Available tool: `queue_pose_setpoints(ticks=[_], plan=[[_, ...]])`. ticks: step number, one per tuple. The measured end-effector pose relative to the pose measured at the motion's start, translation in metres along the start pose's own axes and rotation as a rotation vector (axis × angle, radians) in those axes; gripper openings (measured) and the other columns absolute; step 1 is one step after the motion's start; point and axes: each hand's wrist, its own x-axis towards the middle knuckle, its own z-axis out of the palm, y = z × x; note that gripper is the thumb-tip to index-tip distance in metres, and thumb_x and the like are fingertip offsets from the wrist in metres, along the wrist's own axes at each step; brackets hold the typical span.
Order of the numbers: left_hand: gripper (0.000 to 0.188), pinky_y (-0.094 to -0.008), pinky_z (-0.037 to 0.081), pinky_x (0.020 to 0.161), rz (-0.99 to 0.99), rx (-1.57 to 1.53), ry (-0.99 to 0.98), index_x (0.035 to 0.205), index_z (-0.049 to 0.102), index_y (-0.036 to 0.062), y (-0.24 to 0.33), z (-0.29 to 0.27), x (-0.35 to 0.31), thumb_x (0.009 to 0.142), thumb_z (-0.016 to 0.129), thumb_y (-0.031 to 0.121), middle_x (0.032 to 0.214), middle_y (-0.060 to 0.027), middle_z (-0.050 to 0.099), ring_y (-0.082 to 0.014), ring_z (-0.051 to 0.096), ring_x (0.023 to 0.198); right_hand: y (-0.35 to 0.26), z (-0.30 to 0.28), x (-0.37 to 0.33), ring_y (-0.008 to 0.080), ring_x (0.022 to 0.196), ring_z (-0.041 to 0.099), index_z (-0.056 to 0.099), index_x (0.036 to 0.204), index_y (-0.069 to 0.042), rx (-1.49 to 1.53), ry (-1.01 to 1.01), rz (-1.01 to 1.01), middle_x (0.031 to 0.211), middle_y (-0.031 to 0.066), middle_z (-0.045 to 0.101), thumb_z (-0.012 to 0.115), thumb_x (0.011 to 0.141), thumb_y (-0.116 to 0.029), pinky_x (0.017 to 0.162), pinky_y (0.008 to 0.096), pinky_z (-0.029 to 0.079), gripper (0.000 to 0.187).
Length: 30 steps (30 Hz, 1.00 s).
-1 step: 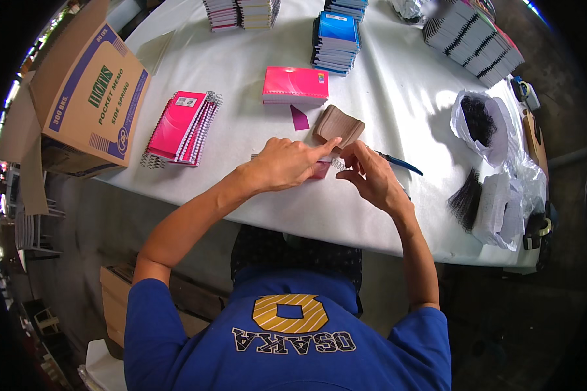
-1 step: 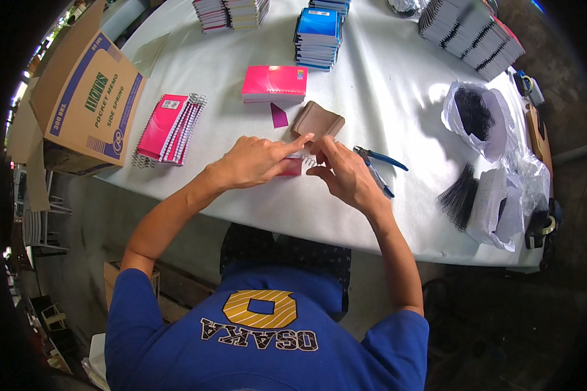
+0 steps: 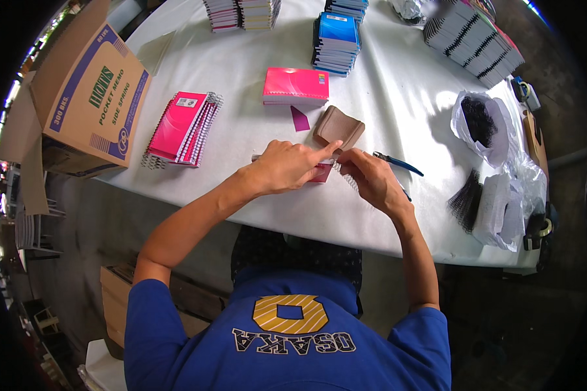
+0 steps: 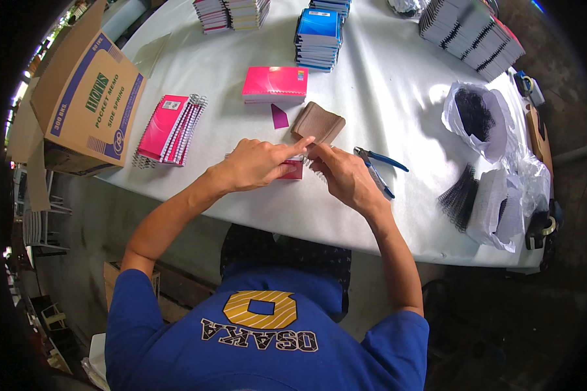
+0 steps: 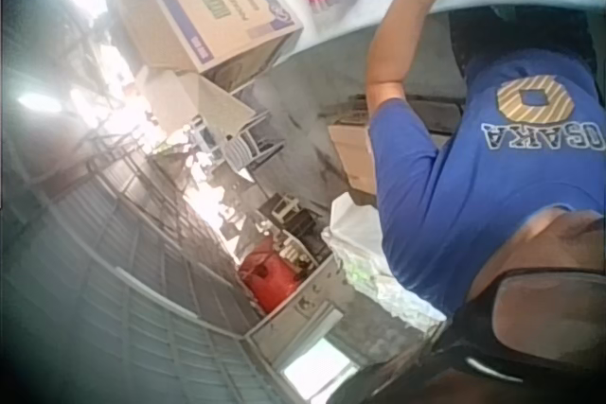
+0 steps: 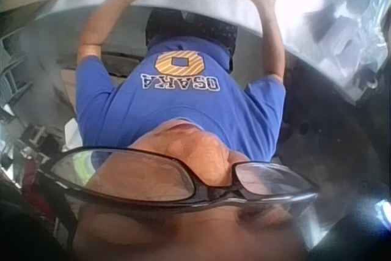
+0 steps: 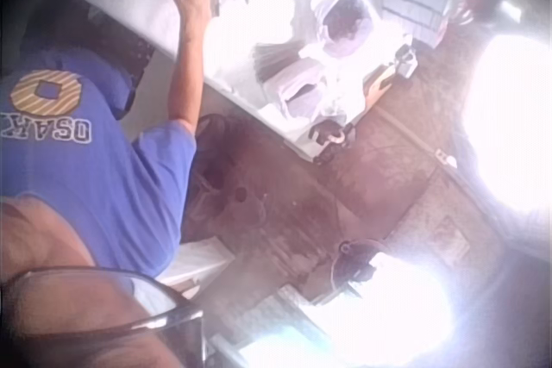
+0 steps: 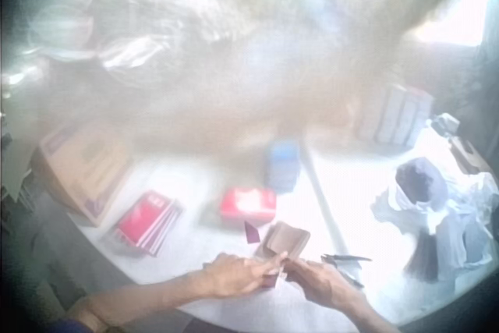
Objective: The person assembles notebooks by hand, sliding a spiral spine onto the edge of a stack of paper and covers, and using pliers to secure the ends of the spine.
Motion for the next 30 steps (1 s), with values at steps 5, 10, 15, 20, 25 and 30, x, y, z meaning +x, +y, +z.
queue_pose_setpoints(ticks=[5, 10, 15, 20, 25, 30], plan=[[0.058, -0.0449, 0.055, 0.066, 0.051, -0.007, 0.033, 0.149, 0.036, 0.0271, -0.002, 0.001, 0.000, 0.095, 0.057, 0.032, 0.089, -0.0072, 0.071, -0.0337, 0.068, 0.072, -0.018, -0.003, 0.001, 0.0303, 0.087, 0.063, 0.054, 0.111, -0.002, -0.115, 0.003, -0.075, 0.097, 0.0126, 0.061, 0.069, 0.084, -0.006, 0.073, 0.0405, 0.050, 0.030], [0.062, -0.0473, 0.054, 0.062, 0.063, -0.083, 0.028, 0.148, 0.037, 0.0239, 0.003, -0.008, 0.000, 0.091, 0.060, 0.028, 0.079, -0.0143, 0.070, -0.0353, 0.068, 0.069, -0.019, 0.005, -0.001, 0.0294, 0.089, 0.060, 0.061, 0.109, -0.005, -0.233, 0.184, -0.010, 0.097, 0.0100, 0.061, 0.069, 0.082, -0.004, 0.077, 0.0418, 0.047, 0.028], [0.061, -0.0467, 0.055, 0.064, 0.053, -0.064, -0.002, 0.148, 0.037, 0.0285, -0.002, -0.007, 0.001, 0.092, 0.059, 0.030, 0.080, -0.0138, 0.070, -0.0355, 0.068, 0.070, -0.017, -0.002, -0.002, 0.0301, 0.090, 0.060, 0.062, 0.109, -0.005, -0.164, -0.048, 0.103, 0.098, 0.0123, 0.059, 0.067, 0.086, -0.009, 0.078, 0.0435, 0.047, 0.023], [0.054, -0.0457, 0.054, 0.064, 0.042, -0.102, 0.053, 0.145, 0.041, 0.0378, -0.002, -0.009, -0.004, 0.094, 0.058, 0.035, 0.077, -0.0135, 0.069, -0.0343, 0.067, 0.069, -0.011, 0.001, 0.003, 0.0298, 0.082, 0.064, 0.062, 0.101, -0.001, -0.130, 0.087, 0.011, 0.091, 0.0103, 0.063, 0.064, 0.091, -0.013, 0.072, 0.0411, 0.050, 0.016], [0.042, -0.0445, 0.054, 0.063, 0.098, 0.009, -0.217, 0.136, 0.050, 0.0448, -0.005, -0.017, -0.009, 0.095, 0.055, 0.040, 0.077, -0.0093, 0.070, -0.0330, 0.067, 0.070, 0.024, -0.017, 0.037, 0.0329, 0.106, 0.060, 0.068, 0.095, -0.005, -0.090, 0.111, 0.098, 0.117, 0.0202, 0.061, 0.079, 0.075, -0.023, 0.090, 0.0440, 0.047, 0.029], [0.082, -0.0436, 0.055, 0.059, 0.101, 0.168, 0.239, 0.152, 0.027, 0.0222, -0.009, 0.001, -0.019, 0.086, 0.060, 0.056, 0.097, -0.0122, 0.069, -0.0299, 0.069, 0.070, 0.053, -0.010, 0.063, 0.0354, 0.105, 0.058, 0.067, 0.101, -0.013, -0.125, -0.065, 0.033, 0.106, 0.0166, 0.062, 0.080, 0.074, -0.035, 0.094, 0.0454, 0.045, 0.037]])
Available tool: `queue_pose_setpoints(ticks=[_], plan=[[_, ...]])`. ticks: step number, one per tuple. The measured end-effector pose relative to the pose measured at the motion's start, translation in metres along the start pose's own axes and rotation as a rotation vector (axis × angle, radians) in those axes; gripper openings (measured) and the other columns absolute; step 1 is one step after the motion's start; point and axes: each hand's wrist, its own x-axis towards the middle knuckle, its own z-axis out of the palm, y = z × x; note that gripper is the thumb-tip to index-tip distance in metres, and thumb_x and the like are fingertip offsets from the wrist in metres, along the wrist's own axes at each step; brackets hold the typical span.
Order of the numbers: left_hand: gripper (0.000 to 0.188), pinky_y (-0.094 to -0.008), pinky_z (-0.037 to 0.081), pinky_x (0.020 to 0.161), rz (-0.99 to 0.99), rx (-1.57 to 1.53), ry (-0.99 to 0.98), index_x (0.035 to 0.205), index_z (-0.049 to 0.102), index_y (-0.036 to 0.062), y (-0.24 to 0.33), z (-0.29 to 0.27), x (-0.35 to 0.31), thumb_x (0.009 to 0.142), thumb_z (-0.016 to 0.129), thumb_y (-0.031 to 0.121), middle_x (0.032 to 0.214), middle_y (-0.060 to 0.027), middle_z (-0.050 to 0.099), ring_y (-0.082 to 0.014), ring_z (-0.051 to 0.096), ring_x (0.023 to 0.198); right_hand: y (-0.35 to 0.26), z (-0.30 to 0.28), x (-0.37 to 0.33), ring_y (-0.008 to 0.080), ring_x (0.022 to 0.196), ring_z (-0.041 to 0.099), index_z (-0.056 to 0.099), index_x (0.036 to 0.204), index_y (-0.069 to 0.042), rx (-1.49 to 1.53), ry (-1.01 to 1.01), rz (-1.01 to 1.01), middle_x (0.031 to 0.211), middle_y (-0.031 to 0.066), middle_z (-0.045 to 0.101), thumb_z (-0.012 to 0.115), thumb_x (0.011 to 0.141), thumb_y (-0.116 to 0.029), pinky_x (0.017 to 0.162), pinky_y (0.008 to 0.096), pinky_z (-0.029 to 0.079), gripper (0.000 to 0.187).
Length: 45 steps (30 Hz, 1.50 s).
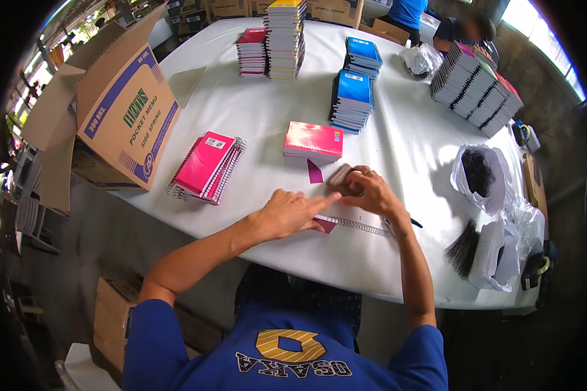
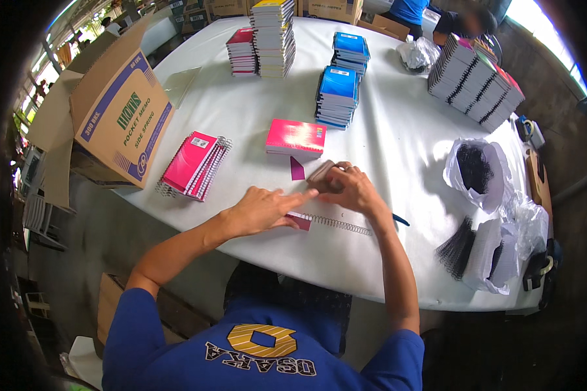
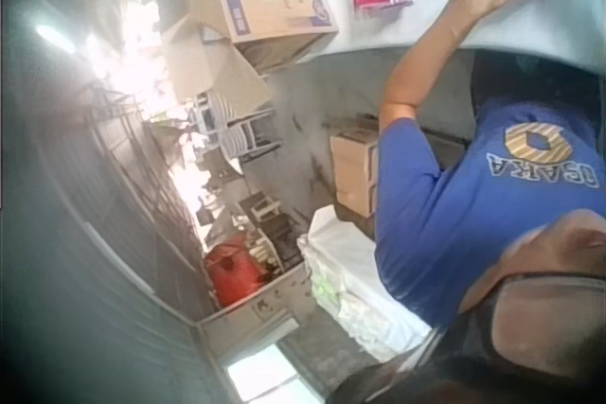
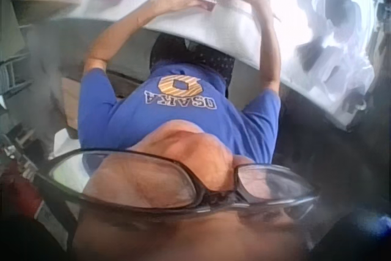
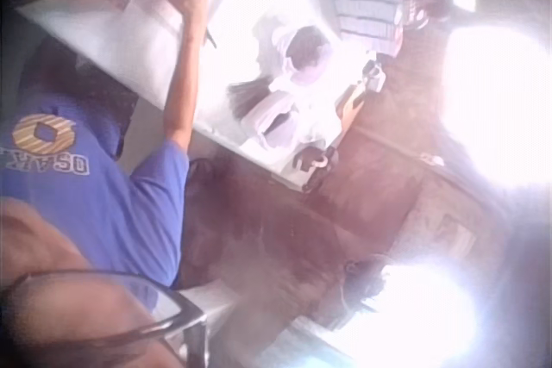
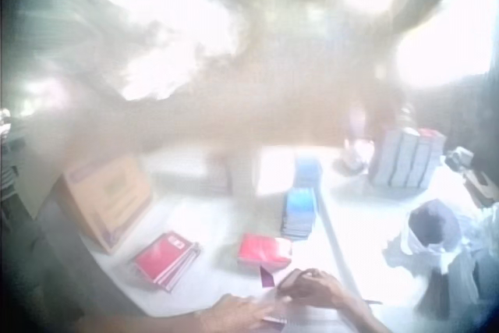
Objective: The person assembles notebooks by hand, sliding a spiral spine onto the edge of a stack of paper and covers, and using pliers to secure the ends of the spine.
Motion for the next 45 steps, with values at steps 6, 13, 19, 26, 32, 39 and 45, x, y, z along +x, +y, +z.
queue_pose_setpoints(ticks=[6, 13, 19, 26, 32, 39, 45], plan=[[0.082, -0.0409, 0.055, 0.058, -0.218, 0.006, -0.158, 0.151, 0.030, 0.0191, -0.016, -0.007, -0.012, 0.084, 0.067, 0.047, 0.090, -0.0102, 0.068, -0.0285, 0.069, 0.070, -0.028, -0.039, -0.003, 0.0266, 0.114, 0.059, 0.065, 0.125, -0.004, 0.520, -0.559, 0.083, 0.121, 0.0160, 0.066, 0.064, 0.084, -0.048, 0.102, 0.0379, 0.041, 0.060], [0.073, -0.0410, 0.055, 0.061, -0.166, -0.068, -0.176, 0.146, 0.041, 0.0183, -0.019, -0.006, -0.008, 0.083, 0.071, 0.039, 0.092, -0.0081, 0.069, -0.0283, 0.069, 0.073, -0.028, -0.023, -0.008, 0.0286, 0.116, 0.059, 0.065, 0.127, -0.008, 0.437, -0.493, 0.019, 0.124, 0.0156, 0.063, 0.060, 0.087, -0.048, 0.103, 0.0380, 0.041, 0.056], [0.072, -0.0408, 0.055, 0.064, -0.231, -0.059, -0.180, 0.145, 0.043, 0.0194, -0.016, -0.011, -0.006, 0.083, 0.070, 0.044, 0.097, -0.0095, 0.069, -0.0282, 0.069, 0.075, -0.025, -0.019, -0.012, 0.0277, 0.115, 0.056, 0.064, 0.128, -0.007, 0.927, -0.407, -0.183, 0.122, 0.0141, 0.063, 0.064, 0.083, -0.047, 0.102, 0.0409, 0.040, 0.060], [0.075, -0.0417, 0.056, 0.065, -0.289, -0.063, -0.079, 0.145, 0.043, 0.0209, -0.021, -0.005, -0.011, 0.081, 0.070, 0.050, 0.097, -0.0101, 0.068, -0.0280, 0.069, 0.074, -0.033, -0.026, -0.004, 0.0309, 0.115, 0.056, 0.061, 0.126, 0.005, 0.724, -0.440, -0.007, 0.126, 0.0193, 0.060, 0.065, 0.074, -0.055, 0.102, 0.0408, 0.039, 0.080], [0.077, -0.0410, 0.057, 0.071, -0.290, -0.118, -0.090, 0.145, 0.043, 0.0215, -0.018, -0.008, -0.011, 0.080, 0.068, 0.053, 0.106, -0.0064, 0.070, -0.0271, 0.071, 0.082, -0.031, -0.023, -0.008, 0.0274, 0.115, 0.058, 0.061, 0.128, 0.001, 0.660, -0.426, 0.051, 0.121, 0.0164, 0.065, 0.062, 0.080, -0.051, 0.102, 0.0381, 0.040, 0.071], [0.076, -0.0371, 0.058, 0.074, -0.219, -0.151, 0.125, 0.142, 0.048, 0.0216, -0.028, 0.013, -0.017, 0.075, 0.077, 0.039, 0.121, -0.0051, 0.067, -0.0250, 0.070, 0.085, -0.029, -0.024, -0.005, 0.0264, 0.113, 0.058, 0.063, 0.128, -0.007, 0.561, -0.454, 0.001, 0.121, 0.0140, 0.065, 0.059, 0.085, -0.050, 0.101, 0.0361, 0.041, 0.061], [0.078, -0.0370, 0.057, 0.070, -0.307, -0.172, 0.034, 0.143, 0.047, 0.0230, -0.021, -0.001, -0.013, 0.074, 0.078, 0.040, 0.106, -0.0021, 0.071, -0.0254, 0.069, 0.076, -0.023, -0.027, -0.008, 0.0270, 0.101, 0.061, 0.063, 0.125, 0.001, 0.636, -0.420, 0.048, 0.113, 0.0167, 0.066, 0.059, 0.085, -0.047, 0.095, 0.0361, 0.044, 0.062]])
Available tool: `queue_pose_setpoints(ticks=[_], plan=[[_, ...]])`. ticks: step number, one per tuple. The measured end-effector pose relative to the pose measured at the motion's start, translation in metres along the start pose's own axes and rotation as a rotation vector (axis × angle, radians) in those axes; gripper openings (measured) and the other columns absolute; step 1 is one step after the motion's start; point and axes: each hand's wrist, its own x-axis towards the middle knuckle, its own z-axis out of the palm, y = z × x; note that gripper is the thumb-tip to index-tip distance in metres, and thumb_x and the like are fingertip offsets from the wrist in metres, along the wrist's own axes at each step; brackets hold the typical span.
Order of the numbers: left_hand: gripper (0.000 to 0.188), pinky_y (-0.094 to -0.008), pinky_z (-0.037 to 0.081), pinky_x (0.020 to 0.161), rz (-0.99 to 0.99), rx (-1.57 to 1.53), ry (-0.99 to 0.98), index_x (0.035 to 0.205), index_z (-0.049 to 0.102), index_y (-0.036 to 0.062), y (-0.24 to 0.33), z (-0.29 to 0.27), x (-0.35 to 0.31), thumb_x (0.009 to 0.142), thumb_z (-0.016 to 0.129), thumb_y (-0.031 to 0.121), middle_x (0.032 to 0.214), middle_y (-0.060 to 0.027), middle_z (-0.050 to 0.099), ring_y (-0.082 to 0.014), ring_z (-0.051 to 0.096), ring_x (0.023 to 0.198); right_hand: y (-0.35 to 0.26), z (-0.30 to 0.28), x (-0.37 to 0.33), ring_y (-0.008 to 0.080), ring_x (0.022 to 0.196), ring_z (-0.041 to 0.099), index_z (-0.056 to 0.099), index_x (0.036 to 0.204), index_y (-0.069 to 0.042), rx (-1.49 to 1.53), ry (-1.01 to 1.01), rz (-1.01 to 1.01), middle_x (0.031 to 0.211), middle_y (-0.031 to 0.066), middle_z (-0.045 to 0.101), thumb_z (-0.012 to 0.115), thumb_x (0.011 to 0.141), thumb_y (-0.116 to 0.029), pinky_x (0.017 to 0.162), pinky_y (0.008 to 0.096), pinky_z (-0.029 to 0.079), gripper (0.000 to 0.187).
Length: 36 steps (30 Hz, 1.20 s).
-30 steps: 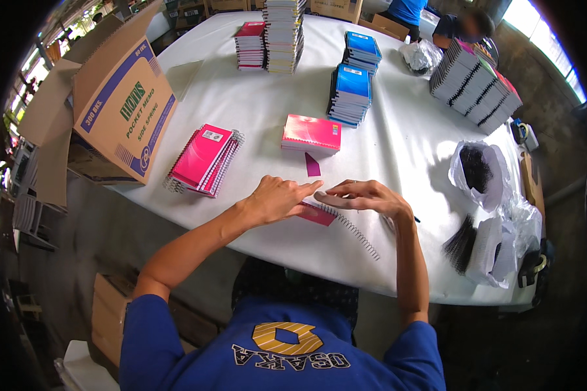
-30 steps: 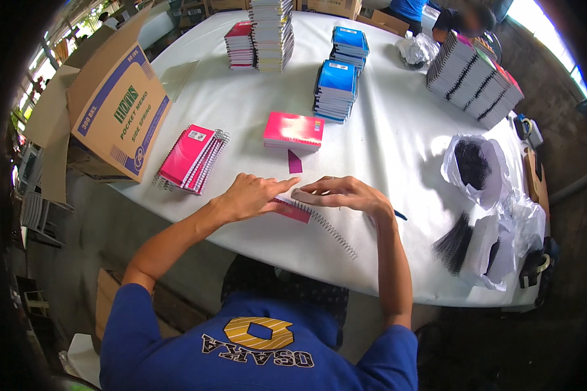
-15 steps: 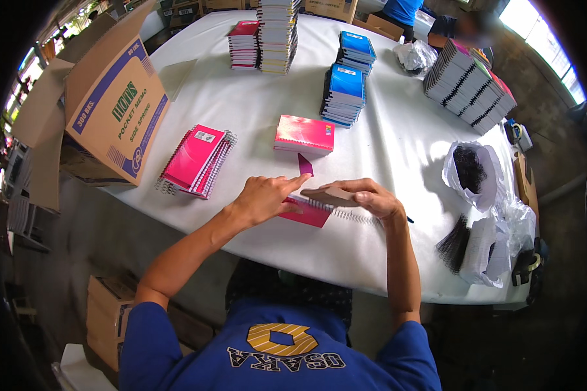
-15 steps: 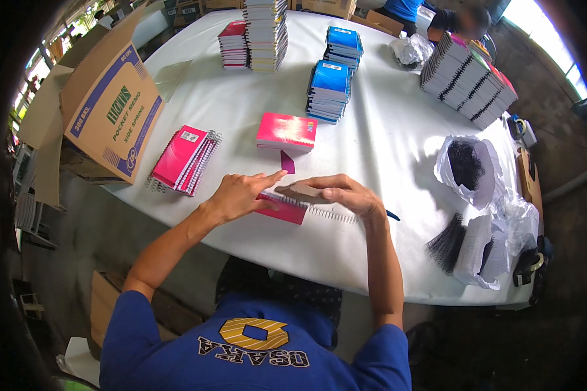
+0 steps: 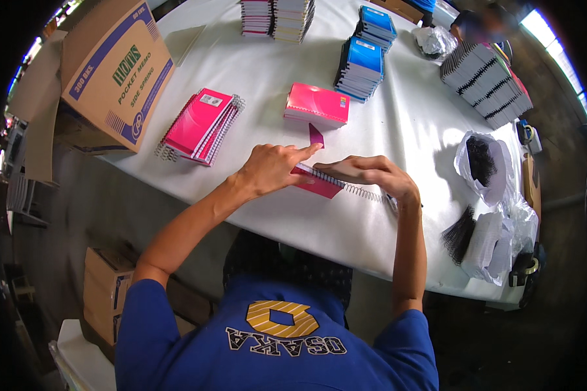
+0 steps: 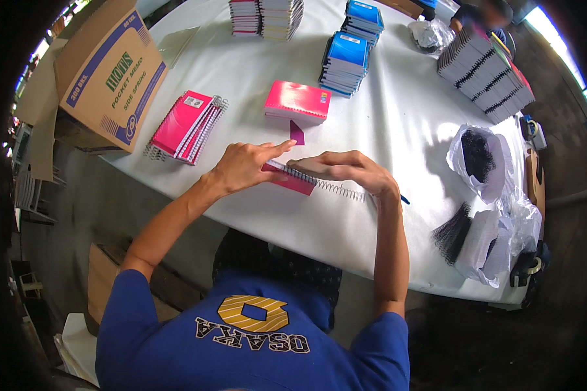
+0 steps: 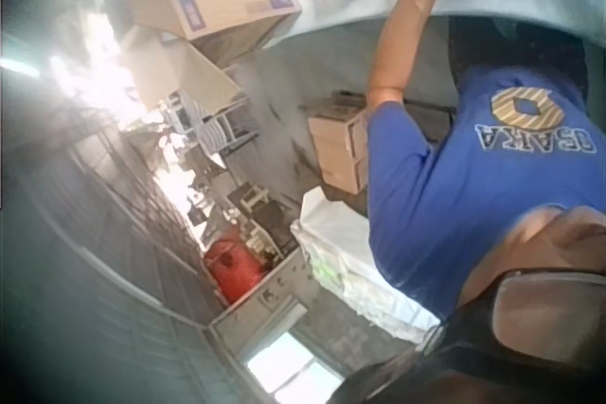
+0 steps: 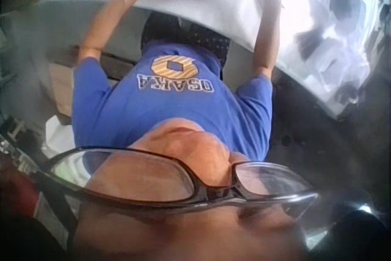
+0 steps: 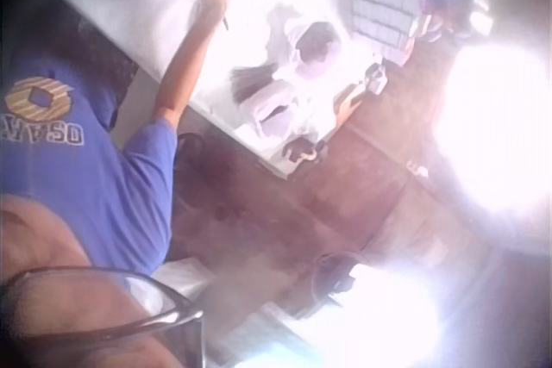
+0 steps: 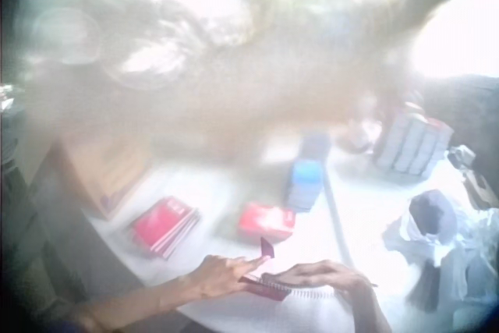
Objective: The person assembles notebooks by hand, sliding a spiral spine onto the edge of a stack of paper and covers, and using pliers to secure the ends of the spine.
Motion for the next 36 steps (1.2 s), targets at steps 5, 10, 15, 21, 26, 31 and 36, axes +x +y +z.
queue_pose_setpoints(ticks=[5, 10, 15, 21, 26, 31, 36], plan=[[0.071, -0.0366, 0.057, 0.069, 0.031, 0.039, -0.031, 0.142, 0.049, 0.0220, -0.002, -0.002, 0.000, 0.077, 0.076, 0.035, 0.101, -0.0010, 0.071, -0.0237, 0.069, 0.074, 0.002, -0.002, -0.003, 0.0287, 0.103, 0.061, 0.064, 0.122, 0.004, 0.173, 0.033, -0.162, 0.110, 0.0197, 0.066, 0.058, 0.082, -0.054, 0.096, 0.0375, 0.042, 0.070], [0.063, -0.0374, 0.057, 0.071, 0.055, 0.005, -0.022, 0.139, 0.051, 0.0243, -0.008, 0.001, -0.001, 0.080, 0.074, 0.028, 0.101, -0.0013, 0.071, -0.0252, 0.069, 0.074, -0.015, -0.003, -0.008, 0.0295, 0.107, 0.059, 0.064, 0.121, 0.005, 0.024, 0.120, -0.023, 0.114, 0.0208, 0.065, 0.061, 0.080, -0.054, 0.098, 0.0407, 0.041, 0.073], [0.053, -0.0394, 0.056, 0.074, -0.010, -0.001, -0.186, 0.135, 0.057, 0.0300, 0.007, -0.023, 0.004, 0.083, 0.071, 0.027, 0.104, -0.0042, 0.071, -0.0275, 0.069, 0.080, -0.023, 0.017, -0.014, 0.0324, 0.121, 0.049, 0.061, 0.130, -0.011, -0.534, 0.590, -0.263, 0.133, 0.0159, 0.048, 0.084, 0.066, -0.022, 0.102, 0.0443, 0.041, 0.069], [0.038, -0.0381, 0.053, 0.079, 0.136, -0.320, -0.275, 0.125, 0.066, 0.0270, -0.028, -0.011, 0.017, 0.087, 0.070, 0.029, 0.103, -0.0110, 0.072, -0.0305, 0.069, 0.086, 0.007, 0.101, -0.023, 0.0343, 0.123, 0.045, 0.064, 0.126, -0.024, -1.291, 0.610, -0.550, 0.136, 0.0134, 0.043, 0.085, 0.059, -0.010, 0.101, 0.0473, 0.040, 0.071], [0.039, -0.0363, 0.051, 0.081, 0.030, -0.501, -0.434, 0.125, 0.066, 0.0265, -0.023, -0.021, 0.022, 0.086, 0.071, 0.030, 0.108, -0.0156, 0.070, -0.0319, 0.067, 0.090, -0.005, 0.098, -0.024, 0.0325, 0.121, 0.045, 0.068, 0.120, -0.024, -1.203, 0.843, -0.383, 0.131, 0.0143, 0.045, 0.078, 0.067, -0.006, 0.098, 0.0457, 0.041, 0.056], [0.041, -0.0346, 0.052, 0.073, 0.008, -0.535, -0.453, 0.127, 0.064, 0.0228, -0.027, -0.019, 0.025, 0.088, 0.071, 0.030, 0.083, -0.0152, 0.069, -0.0249, 0.062, 0.070, 0.009, 0.097, -0.031, 0.0320, 0.132, 0.038, 0.063, 0.127, -0.025, -1.320, 0.805, -0.442, 0.144, 0.0119, 0.038, 0.076, 0.073, -0.014, 0.107, 0.0485, 0.036, 0.057], [0.042, -0.0326, 0.051, 0.064, 0.087, -0.595, -0.402, 0.129, 0.063, 0.0198, -0.038, -0.007, 0.028, 0.088, 0.071, 0.030, 0.062, -0.0092, 0.056, -0.0191, 0.051, 0.056, 0.022, 0.102, -0.044, 0.0282, 0.134, 0.038, 0.061, 0.130, -0.027, -1.513, 0.447, -0.421, 0.146, 0.0114, 0.039, 0.070, 0.077, -0.013, 0.108, 0.0507, 0.035, 0.055]])
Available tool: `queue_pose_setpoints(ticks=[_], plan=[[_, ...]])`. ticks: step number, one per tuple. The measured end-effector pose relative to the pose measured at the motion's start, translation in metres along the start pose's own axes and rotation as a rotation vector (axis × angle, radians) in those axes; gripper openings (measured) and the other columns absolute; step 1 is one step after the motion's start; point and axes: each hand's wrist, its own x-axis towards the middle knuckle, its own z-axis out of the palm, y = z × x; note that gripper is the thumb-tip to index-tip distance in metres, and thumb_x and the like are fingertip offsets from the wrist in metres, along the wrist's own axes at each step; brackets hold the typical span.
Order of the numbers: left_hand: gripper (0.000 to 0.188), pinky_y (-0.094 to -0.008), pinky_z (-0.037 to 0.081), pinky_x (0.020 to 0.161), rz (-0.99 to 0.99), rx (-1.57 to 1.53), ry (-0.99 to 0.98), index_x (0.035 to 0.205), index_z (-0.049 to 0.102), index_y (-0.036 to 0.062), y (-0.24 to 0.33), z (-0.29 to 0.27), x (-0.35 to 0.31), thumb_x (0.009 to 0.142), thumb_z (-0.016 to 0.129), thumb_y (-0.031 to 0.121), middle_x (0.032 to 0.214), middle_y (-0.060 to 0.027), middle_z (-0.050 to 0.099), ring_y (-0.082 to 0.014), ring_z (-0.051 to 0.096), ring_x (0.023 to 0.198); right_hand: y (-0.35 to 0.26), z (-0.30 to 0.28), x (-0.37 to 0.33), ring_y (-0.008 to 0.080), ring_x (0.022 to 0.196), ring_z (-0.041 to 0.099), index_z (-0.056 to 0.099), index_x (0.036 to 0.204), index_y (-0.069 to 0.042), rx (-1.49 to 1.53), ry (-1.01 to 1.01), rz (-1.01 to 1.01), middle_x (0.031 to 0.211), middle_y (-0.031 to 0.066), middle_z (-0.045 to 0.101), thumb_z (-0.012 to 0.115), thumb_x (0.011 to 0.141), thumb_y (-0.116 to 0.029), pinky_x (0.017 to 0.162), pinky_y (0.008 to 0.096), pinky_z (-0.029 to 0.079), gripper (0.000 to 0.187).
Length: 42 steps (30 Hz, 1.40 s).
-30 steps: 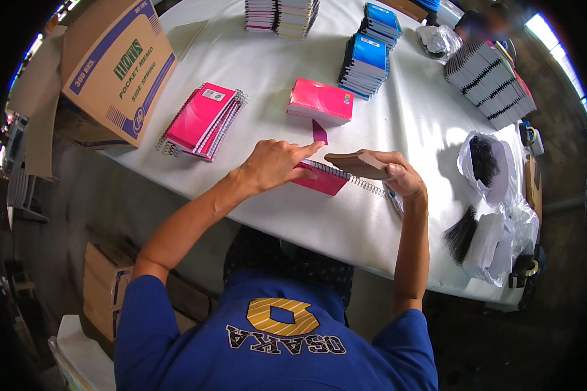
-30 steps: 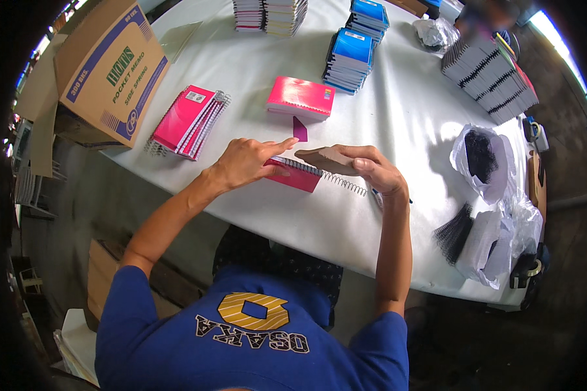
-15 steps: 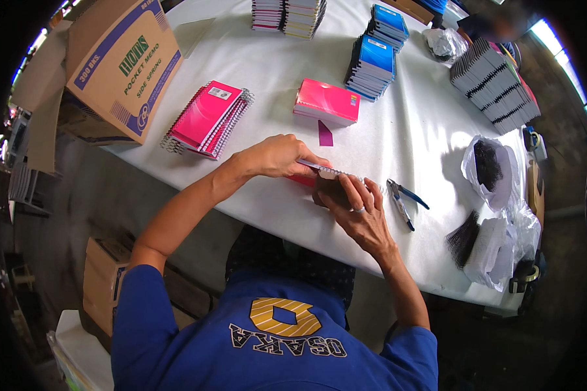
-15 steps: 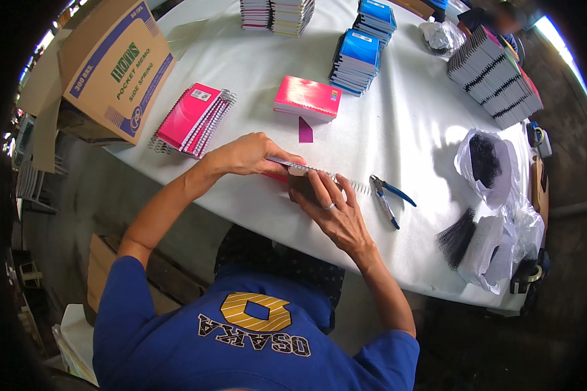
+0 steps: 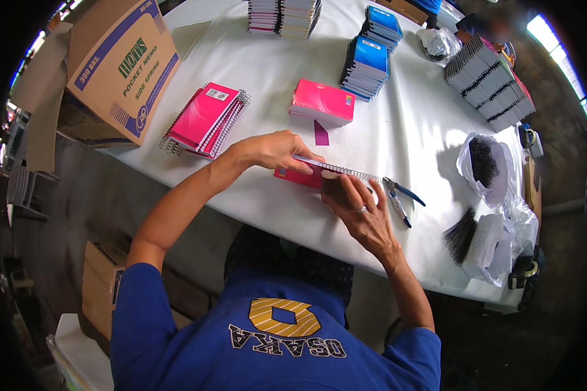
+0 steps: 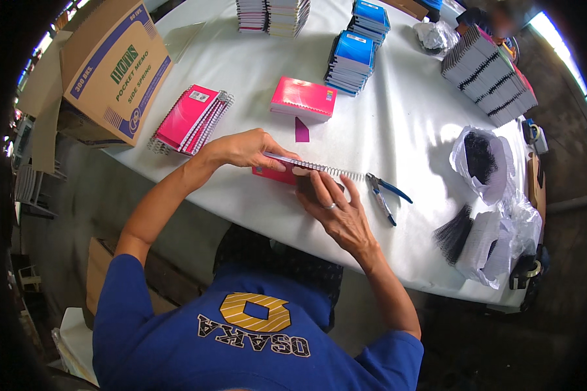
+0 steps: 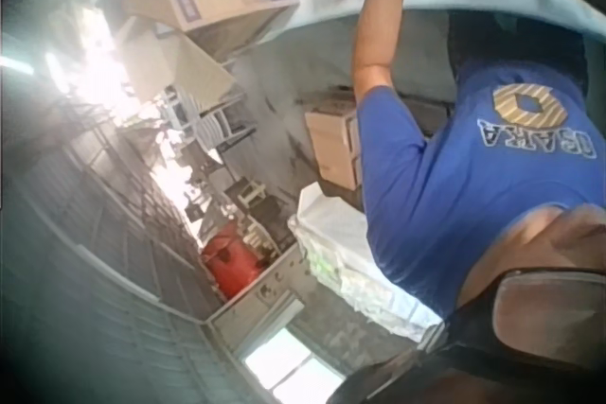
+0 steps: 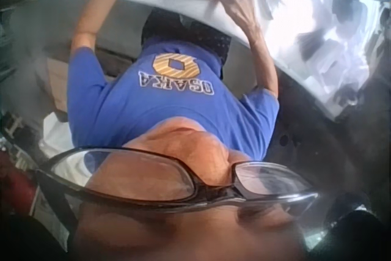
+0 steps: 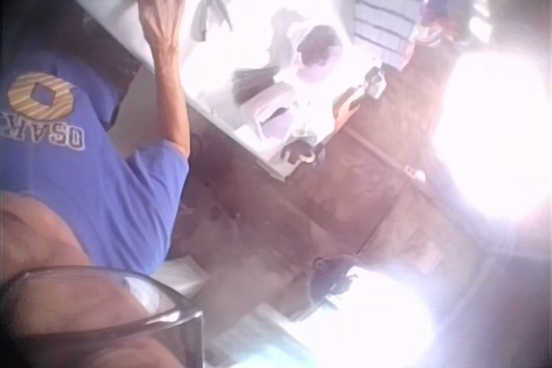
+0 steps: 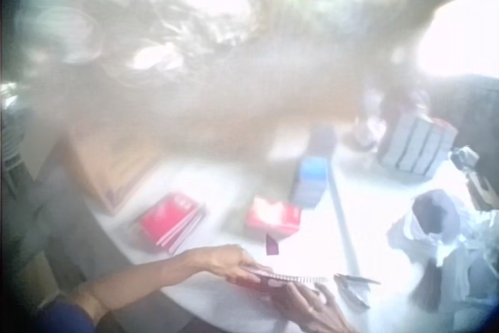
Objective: The person assembles notebooks by hand, sliding a spiral spine onto the edge of a stack of paper and covers, and using pliers to secure the ends of the spine.
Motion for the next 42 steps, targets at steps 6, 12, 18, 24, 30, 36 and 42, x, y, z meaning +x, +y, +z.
queue_pose_setpoints(ticks=[6, 12, 18, 24, 30, 36, 42], plan=[[0.043, -0.0331, 0.052, 0.068, 0.134, 0.044, 0.031, 0.130, 0.062, 0.0195, -0.002, 0.000, 0.001, 0.088, 0.071, 0.029, 0.088, -0.0145, 0.071, -0.0163, 0.057, 0.062, 0.000, -0.003, 0.013, 0.0330, 0.129, 0.040, 0.064, 0.125, -0.025, 0.196, 0.073, 0.071, 0.145, 0.0141, 0.038, 0.077, 0.068, -0.009, 0.105, 0.0503, 0.036, 0.061], [0.042, -0.0357, 0.050, 0.076, 0.041, 0.057, -0.052, 0.129, 0.063, 0.0237, 0.004, -0.004, -0.004, 0.087, 0.071, 0.027, 0.105, -0.0145, 0.072, -0.0256, 0.066, 0.080, 0.003, -0.021, 0.021, 0.0326, 0.126, 0.045, 0.067, 0.118, -0.024, 0.244, -0.015, 0.161, 0.140, 0.0121, 0.043, 0.080, 0.059, -0.009, 0.106, 0.0493, 0.034, 0.063], [0.044, -0.0375, 0.052, 0.076, 0.023, 0.138, -0.076, 0.130, 0.061, 0.0305, 0.006, 0.007, -0.014, 0.088, 0.068, 0.040, 0.111, -0.0103, 0.071, -0.0312, 0.067, 0.086, 0.080, -0.057, 0.036, 0.0344, 0.124, 0.052, 0.066, 0.124, -0.008, 1.301, -0.050, 0.328, 0.137, 0.0176, 0.052, 0.073, 0.075, -0.026, 0.104, 0.0453, 0.040, 0.052], [0.055, -0.0388, 0.057, 0.074, -0.002, 0.602, 0.352, 0.129, 0.062, 0.0296, 0.016, 0.030, -0.020, 0.081, 0.067, 0.056, 0.110, -0.0010, 0.071, -0.0215, 0.070, 0.086, 0.107, -0.024, 0.048, 0.0310, 0.112, 0.060, 0.066, 0.120, 0.003, 1.385, -0.613, 0.438, 0.115, 0.0183, 0.068, 0.060, 0.088, -0.037, 0.100, 0.0393, 0.044, 0.052], [0.061, -0.0360, 0.057, 0.083, -0.063, 0.535, 0.373, 0.131, 0.061, 0.0282, 0.019, 0.035, -0.025, 0.075, 0.075, 0.048, 0.122, 0.0019, 0.067, -0.0224, 0.064, 0.111, 0.103, -0.013, 0.047, 0.0287, 0.113, 0.059, 0.066, 0.120, 0.001, 1.451, -0.577, 0.444, 0.117, 0.0158, 0.067, 0.062, 0.085, -0.043, 0.101, 0.0381, 0.041, 0.057], [0.075, -0.0357, 0.057, 0.085, 0.010, 0.414, 0.477, 0.139, 0.052, 0.0267, 0.020, 0.036, -0.020, 0.072, 0.079, 0.043, 0.129, -0.0025, 0.063, -0.0241, 0.065, 0.108, 0.102, 0.010, 0.039, 0.0278, 0.107, 0.059, 0.069, 0.118, -0.002, 1.967, -0.342, 0.505, 0.115, 0.0146, 0.067, 0.065, 0.082, -0.044, 0.096, 0.0374, 0.043, 0.055], [0.101, -0.0369, 0.056, 0.090, 0.019, 0.237, 0.587, 0.150, 0.032, 0.0254, 0.019, 0.040, -0.020, 0.065, 0.086, 0.028, 0.134, -0.0092, 0.059, -0.0288, 0.064, 0.110, 0.092, 0.014, 0.055, 0.0276, 0.104, 0.060, 0.069, 0.113, 0.003, 1.768, -0.225, 0.390, 0.112, 0.0162, 0.067, 0.061, 0.083, -0.039, 0.095, 0.0369, 0.043, 0.053]])
